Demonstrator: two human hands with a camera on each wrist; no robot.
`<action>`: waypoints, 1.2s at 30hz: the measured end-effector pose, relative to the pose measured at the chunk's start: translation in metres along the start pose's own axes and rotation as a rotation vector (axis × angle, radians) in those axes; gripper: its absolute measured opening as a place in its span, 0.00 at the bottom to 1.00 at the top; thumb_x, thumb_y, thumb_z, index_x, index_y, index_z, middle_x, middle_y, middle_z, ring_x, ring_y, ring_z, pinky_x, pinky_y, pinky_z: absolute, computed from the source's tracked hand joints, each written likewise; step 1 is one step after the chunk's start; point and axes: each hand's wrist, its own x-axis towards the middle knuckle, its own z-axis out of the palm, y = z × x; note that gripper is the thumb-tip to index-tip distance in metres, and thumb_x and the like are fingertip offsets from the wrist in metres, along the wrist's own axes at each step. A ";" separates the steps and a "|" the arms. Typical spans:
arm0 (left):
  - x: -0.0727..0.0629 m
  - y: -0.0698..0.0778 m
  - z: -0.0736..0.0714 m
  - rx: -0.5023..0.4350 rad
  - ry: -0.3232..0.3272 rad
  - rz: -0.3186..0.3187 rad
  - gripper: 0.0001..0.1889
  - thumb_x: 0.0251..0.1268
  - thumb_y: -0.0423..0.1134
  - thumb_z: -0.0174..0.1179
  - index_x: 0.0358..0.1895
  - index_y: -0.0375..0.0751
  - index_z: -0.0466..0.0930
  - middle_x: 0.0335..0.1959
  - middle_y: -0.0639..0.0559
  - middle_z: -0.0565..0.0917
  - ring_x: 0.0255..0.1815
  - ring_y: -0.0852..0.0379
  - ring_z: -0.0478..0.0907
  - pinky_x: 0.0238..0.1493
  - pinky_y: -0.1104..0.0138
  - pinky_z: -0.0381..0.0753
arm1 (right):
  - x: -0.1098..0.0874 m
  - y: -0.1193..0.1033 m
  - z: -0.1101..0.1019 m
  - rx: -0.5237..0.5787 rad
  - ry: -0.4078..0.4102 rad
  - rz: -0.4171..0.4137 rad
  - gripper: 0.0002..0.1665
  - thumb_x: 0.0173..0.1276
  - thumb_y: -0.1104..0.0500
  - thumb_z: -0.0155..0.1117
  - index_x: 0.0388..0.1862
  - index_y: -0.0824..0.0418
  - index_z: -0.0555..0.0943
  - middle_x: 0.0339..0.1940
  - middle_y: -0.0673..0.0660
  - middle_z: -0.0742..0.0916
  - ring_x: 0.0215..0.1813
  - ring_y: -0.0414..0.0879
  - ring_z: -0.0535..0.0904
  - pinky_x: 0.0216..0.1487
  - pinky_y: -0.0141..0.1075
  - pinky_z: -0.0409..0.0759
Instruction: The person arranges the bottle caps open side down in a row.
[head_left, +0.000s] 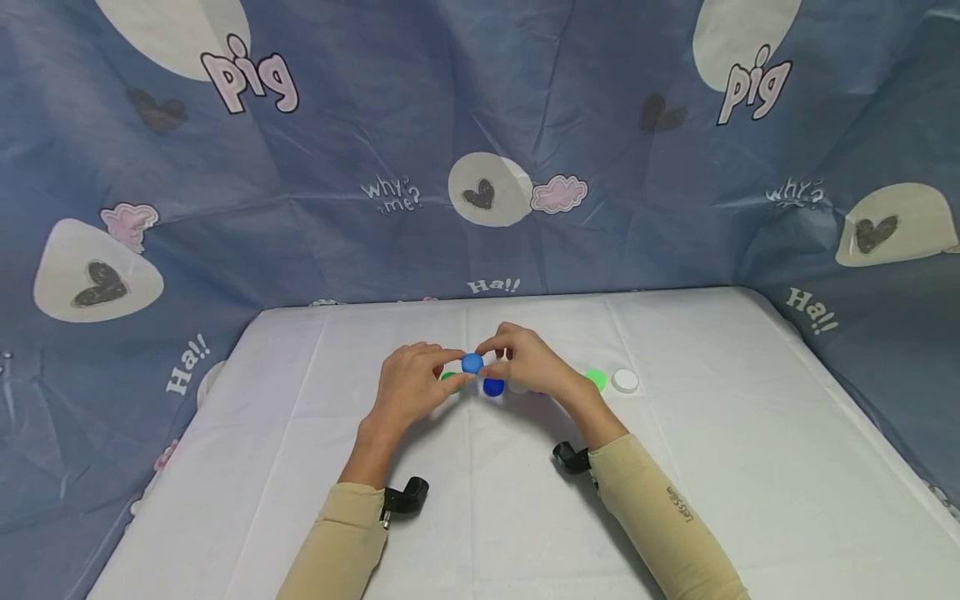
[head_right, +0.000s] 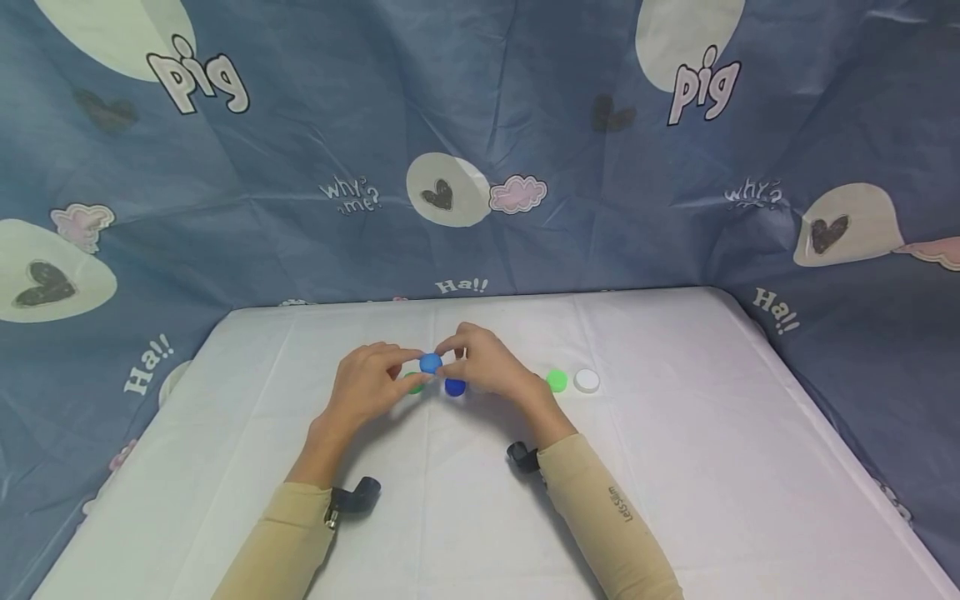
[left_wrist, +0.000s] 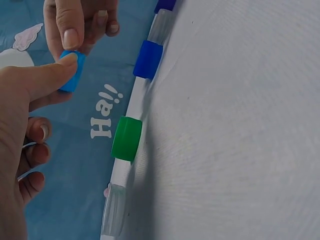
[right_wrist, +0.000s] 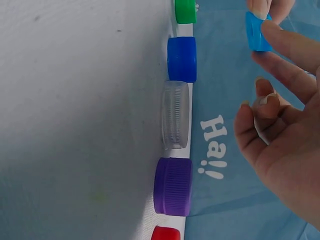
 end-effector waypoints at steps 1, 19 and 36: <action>0.000 0.000 0.000 0.000 -0.005 -0.002 0.18 0.58 0.61 0.68 0.49 0.61 0.89 0.15 0.61 0.68 0.21 0.63 0.62 0.29 0.67 0.64 | 0.000 0.000 0.000 -0.003 0.001 -0.001 0.17 0.61 0.56 0.73 0.50 0.54 0.88 0.35 0.53 0.79 0.35 0.47 0.71 0.35 0.35 0.70; -0.001 0.001 0.002 0.021 -0.073 -0.057 0.18 0.60 0.61 0.66 0.49 0.62 0.89 0.19 0.63 0.78 0.22 0.64 0.67 0.32 0.65 0.72 | -0.001 -0.002 0.007 -0.074 -0.002 0.002 0.17 0.62 0.54 0.73 0.50 0.53 0.88 0.30 0.52 0.77 0.31 0.45 0.70 0.32 0.34 0.68; -0.001 0.005 0.007 0.073 -0.153 -0.111 0.15 0.58 0.58 0.69 0.48 0.65 0.89 0.44 0.59 0.90 0.41 0.54 0.86 0.38 0.59 0.81 | 0.001 -0.003 0.014 -0.253 -0.034 0.070 0.18 0.62 0.49 0.73 0.51 0.49 0.88 0.30 0.49 0.77 0.30 0.44 0.72 0.30 0.35 0.67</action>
